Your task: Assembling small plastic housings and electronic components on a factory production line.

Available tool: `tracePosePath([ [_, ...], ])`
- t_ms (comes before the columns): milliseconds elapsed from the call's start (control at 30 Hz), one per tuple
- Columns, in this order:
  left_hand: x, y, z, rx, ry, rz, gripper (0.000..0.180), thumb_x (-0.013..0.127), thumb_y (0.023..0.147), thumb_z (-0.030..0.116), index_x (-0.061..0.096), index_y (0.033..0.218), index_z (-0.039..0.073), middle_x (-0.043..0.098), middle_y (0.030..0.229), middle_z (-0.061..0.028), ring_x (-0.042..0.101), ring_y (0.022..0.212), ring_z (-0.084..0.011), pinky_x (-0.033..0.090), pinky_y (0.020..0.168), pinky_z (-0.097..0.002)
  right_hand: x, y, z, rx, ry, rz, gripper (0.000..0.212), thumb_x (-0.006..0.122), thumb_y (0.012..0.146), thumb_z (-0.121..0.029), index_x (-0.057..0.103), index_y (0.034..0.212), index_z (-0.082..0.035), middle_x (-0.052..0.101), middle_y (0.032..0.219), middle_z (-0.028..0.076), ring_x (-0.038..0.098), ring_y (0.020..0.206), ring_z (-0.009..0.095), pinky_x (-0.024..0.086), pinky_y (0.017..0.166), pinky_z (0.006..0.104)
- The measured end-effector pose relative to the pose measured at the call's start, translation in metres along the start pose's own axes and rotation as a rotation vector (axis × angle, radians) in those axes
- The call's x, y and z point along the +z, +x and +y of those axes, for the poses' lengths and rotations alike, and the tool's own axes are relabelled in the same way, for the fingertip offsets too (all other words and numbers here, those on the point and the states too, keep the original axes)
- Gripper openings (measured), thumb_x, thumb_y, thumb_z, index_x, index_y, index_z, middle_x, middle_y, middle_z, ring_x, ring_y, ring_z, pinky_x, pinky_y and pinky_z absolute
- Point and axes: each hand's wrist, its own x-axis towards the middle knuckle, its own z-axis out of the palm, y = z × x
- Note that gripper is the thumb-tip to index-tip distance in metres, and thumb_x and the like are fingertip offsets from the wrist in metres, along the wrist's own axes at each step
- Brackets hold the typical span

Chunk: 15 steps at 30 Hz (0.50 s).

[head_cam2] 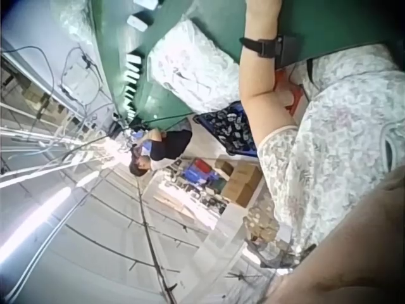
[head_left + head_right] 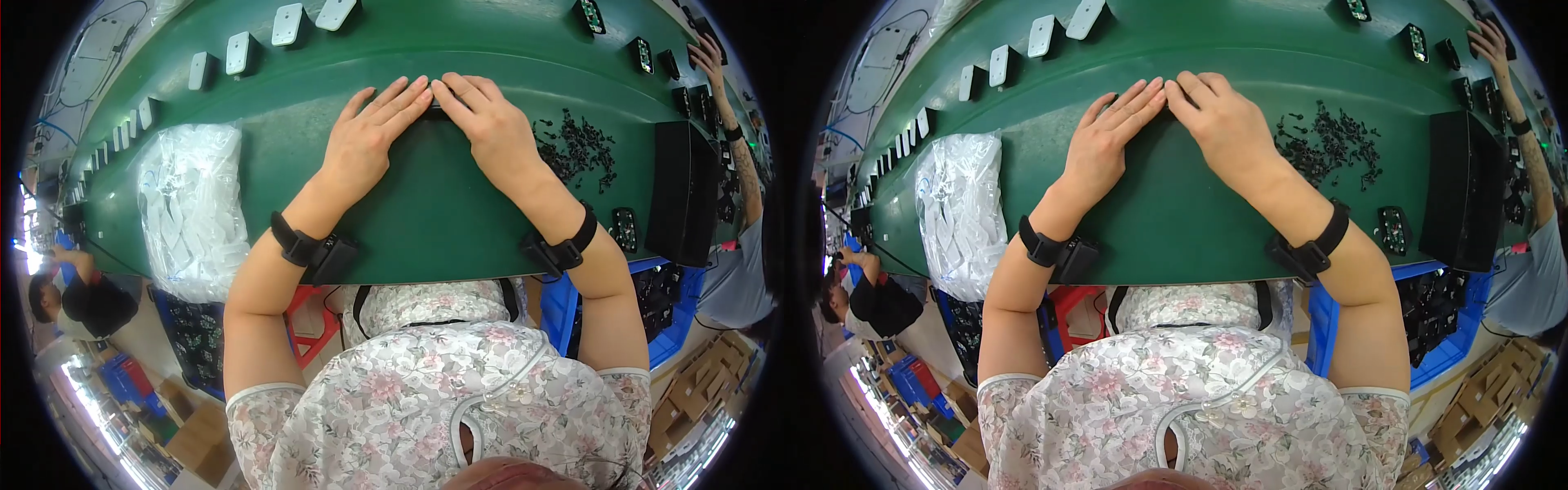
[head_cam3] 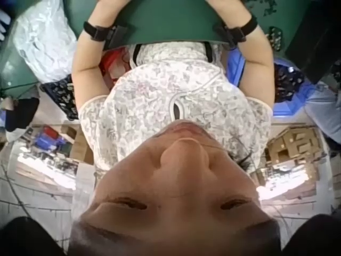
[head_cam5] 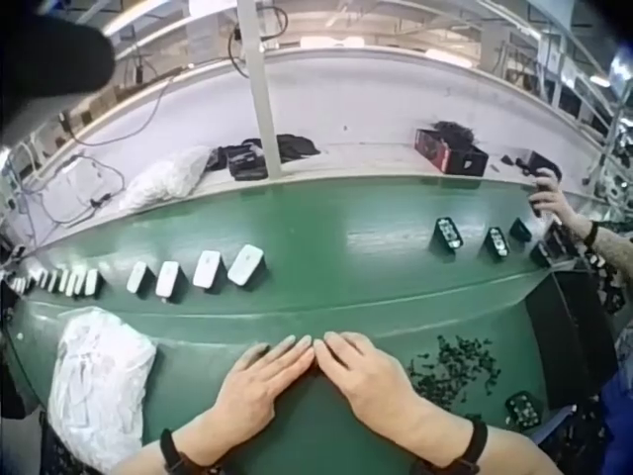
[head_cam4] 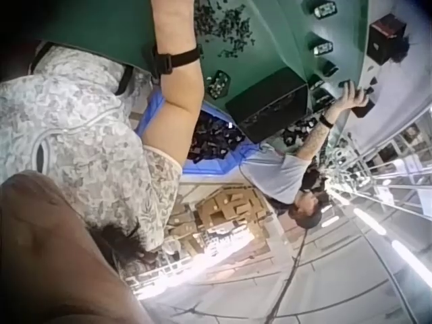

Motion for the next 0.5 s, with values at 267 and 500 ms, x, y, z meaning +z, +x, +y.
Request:
tracePosePath([
  [267, 0.002, 0.0, -0.002, 0.007, 0.065, 0.003, 0.067, 0.047, 0.072, -0.013, 0.051, 0.132, 0.017, 0.048, 0.137, 0.0, 0.048, 0.124, -0.019, 0.037, 0.102, -0.0417, 0.005, 0.002, -0.007, 0.099, 0.008, -0.024, 0.043, 0.062, 0.069, 0.006, 0.06, 0.11, -0.007, 0.061, 0.108, 0.002, 0.058, 0.095, 0.023, 0.052, 0.077, 0.0318],
  [500, 0.011, 0.005, 0.004, 0.016, 0.007, 0.118, 0.052, 0.063, 0.074, 0.002, 0.053, 0.125, 0.007, 0.053, 0.13, -0.0057, 0.055, 0.113, -0.0209, 0.044, 0.094, -0.0364, -0.007, 0.019, 0.026, 0.119, 0.338, -0.198, 0.034, 0.065, 0.076, -0.001, 0.064, 0.109, -0.008, 0.066, 0.1, 0.007, 0.06, 0.095, 0.024, 0.051, 0.079, 0.0333],
])
